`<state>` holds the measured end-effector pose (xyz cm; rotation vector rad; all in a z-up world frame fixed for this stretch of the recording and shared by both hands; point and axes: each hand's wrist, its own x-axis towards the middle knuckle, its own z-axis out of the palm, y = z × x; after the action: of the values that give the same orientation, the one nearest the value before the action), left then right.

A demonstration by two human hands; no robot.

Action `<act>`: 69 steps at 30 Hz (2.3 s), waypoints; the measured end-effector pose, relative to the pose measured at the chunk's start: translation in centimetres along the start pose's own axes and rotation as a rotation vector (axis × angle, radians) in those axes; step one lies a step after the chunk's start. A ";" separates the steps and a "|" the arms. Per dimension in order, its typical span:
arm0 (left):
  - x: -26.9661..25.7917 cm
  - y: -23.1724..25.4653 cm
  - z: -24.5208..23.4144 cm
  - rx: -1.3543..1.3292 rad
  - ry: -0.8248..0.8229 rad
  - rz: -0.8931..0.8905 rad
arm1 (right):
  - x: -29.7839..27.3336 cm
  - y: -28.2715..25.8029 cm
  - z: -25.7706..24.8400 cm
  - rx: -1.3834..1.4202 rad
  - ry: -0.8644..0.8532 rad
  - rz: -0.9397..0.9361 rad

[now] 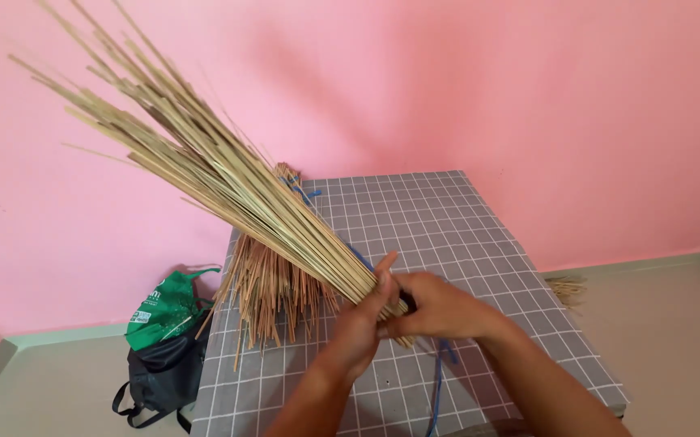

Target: Bundling and tying wooden sticks with plastic strips to create brooms

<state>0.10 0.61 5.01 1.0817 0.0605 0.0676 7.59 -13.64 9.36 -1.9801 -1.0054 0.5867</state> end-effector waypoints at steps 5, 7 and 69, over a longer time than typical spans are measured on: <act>0.5 -1.6 -0.8 0.076 0.018 -0.002 | 0.5 2.5 2.3 0.381 -0.043 0.018; 0.5 -2.2 -1.0 0.071 0.028 -0.018 | 0.5 4.0 3.9 0.557 -0.065 0.017; -1.9 15.2 6.9 1.461 -0.367 -0.068 | 0.6 4.3 0.8 0.637 0.790 -0.466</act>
<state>-1.59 1.45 21.69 2.5299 -0.2256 -0.2885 9.22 -14.28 5.35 -1.1690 -0.6215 -0.1446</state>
